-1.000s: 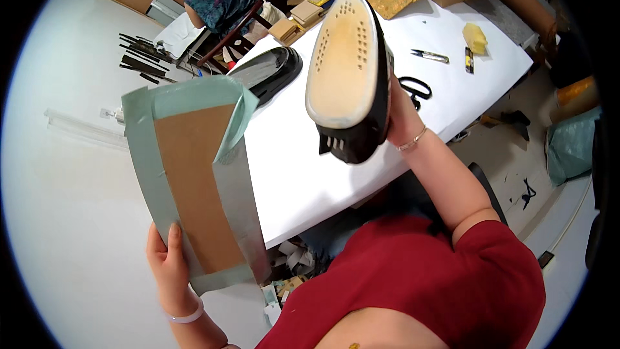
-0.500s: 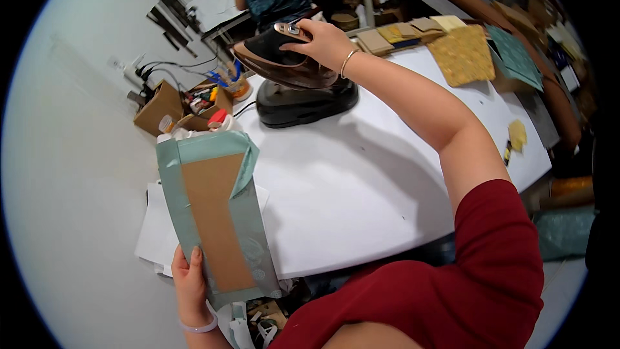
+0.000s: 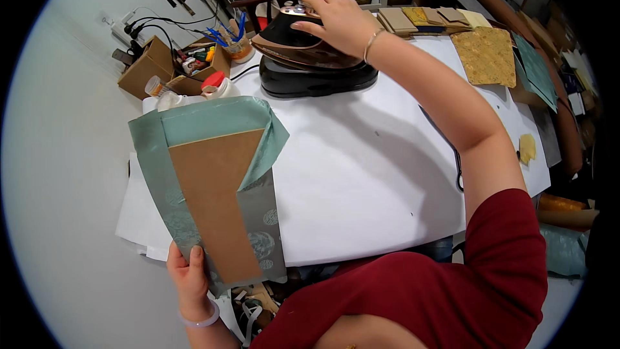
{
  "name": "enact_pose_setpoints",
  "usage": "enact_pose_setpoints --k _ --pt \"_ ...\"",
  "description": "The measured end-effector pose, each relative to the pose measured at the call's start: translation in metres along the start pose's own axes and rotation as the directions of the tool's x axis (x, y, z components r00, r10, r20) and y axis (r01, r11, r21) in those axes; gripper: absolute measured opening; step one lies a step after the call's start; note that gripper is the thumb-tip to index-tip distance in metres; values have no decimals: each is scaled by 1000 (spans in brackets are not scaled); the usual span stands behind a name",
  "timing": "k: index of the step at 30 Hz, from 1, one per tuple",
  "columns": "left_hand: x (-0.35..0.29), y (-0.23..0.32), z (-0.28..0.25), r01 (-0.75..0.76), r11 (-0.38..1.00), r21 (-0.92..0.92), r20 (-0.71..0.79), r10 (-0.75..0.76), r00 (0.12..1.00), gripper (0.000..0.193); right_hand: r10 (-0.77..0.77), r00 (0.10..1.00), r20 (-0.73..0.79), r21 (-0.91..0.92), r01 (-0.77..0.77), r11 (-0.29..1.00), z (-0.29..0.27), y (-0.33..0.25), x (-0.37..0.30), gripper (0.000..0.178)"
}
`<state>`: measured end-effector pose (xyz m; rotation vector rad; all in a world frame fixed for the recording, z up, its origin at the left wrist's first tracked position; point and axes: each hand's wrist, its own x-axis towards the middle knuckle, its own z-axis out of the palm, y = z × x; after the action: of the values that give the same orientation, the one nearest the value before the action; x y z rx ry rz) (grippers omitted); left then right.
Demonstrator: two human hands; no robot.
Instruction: The person trims the edges of a light green patterned fabric covering a rectangular cardboard piece using scissors. They then use an iron to press the fabric onto the cardboard, folding and smoothing the edges. The process is repeated on multiple sides to secure the fabric.
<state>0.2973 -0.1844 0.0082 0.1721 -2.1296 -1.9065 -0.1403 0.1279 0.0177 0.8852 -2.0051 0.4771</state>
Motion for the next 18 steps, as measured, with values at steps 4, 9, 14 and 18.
enact_pose_setpoints --k 4,9,14,18 --pt "-13 11 6 -15 996 84 -11 16 1000 40 207 854 478 735 -517 438 -87 -98 -16 53" --pt "-16 13 17 -64 995 73 45 60 997 41 103 737 668 667 -654 357 -161 -141 -52 37" --pt "-21 24 22 -49 993 105 84 40 996 38 134 737 662 708 -674 212 -184 -139 -67 26" --pt "-27 28 25 -64 990 123 88 53 995 37 121 733 669 721 -680 135 -193 -139 -72 25"
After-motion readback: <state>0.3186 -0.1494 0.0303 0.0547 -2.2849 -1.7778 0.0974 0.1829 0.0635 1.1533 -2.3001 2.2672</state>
